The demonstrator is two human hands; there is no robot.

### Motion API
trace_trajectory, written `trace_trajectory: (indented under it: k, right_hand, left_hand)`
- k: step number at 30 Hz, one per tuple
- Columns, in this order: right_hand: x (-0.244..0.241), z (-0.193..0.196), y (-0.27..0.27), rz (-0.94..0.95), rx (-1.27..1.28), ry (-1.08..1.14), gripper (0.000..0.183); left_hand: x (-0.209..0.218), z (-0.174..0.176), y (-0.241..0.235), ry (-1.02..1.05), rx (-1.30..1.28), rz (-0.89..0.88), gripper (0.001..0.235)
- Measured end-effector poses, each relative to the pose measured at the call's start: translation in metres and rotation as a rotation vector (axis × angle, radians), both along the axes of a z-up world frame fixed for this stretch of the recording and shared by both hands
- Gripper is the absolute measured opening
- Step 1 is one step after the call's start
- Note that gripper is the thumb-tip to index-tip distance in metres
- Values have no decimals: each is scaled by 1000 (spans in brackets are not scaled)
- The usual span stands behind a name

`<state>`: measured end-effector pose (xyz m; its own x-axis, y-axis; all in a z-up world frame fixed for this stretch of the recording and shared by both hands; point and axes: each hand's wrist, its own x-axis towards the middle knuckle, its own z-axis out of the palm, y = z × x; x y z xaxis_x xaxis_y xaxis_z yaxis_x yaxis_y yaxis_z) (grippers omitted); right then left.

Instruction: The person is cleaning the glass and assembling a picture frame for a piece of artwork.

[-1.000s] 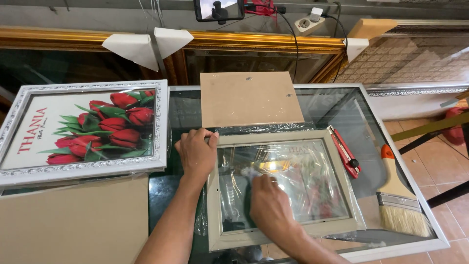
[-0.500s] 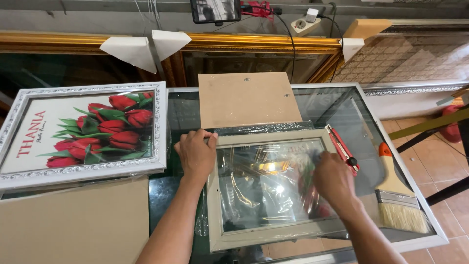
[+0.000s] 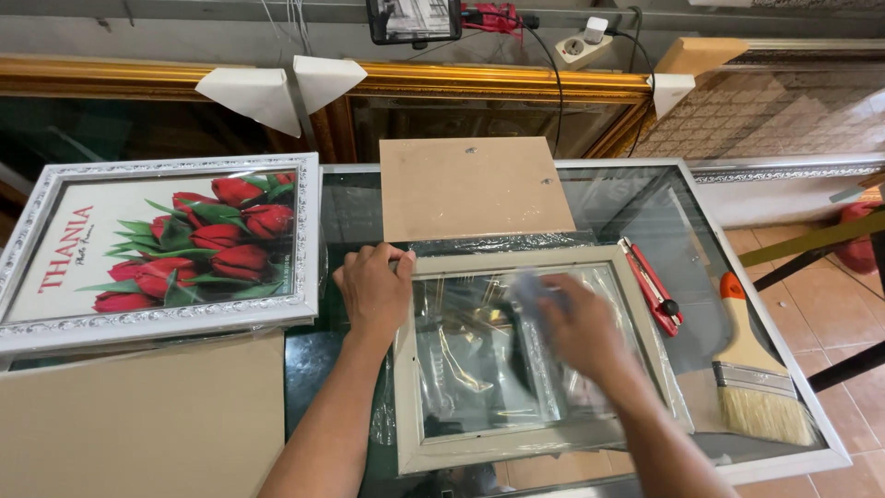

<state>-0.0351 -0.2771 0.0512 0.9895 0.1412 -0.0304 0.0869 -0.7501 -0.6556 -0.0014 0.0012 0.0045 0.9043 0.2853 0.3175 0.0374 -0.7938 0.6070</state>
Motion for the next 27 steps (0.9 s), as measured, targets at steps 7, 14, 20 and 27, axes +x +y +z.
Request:
trace_trajectory:
  k: [7, 14, 20, 27]
  right_hand:
    - [26, -22, -40, -215, -567, -148, 45]
    - [16, -36, 105, 331, -394, -409, 33]
    - [29, -18, 120, 574, -315, -459, 26]
    - [-67, 10, 68, 871, -278, -309, 35]
  left_hand:
    - [2, 5, -1, 15, -2, 4, 20]
    - [1, 2, 1, -40, -16, -12, 19]
    - [4, -7, 2, -70, 0, -8, 19]
    - [5, -7, 2, -28, 11, 0, 20]
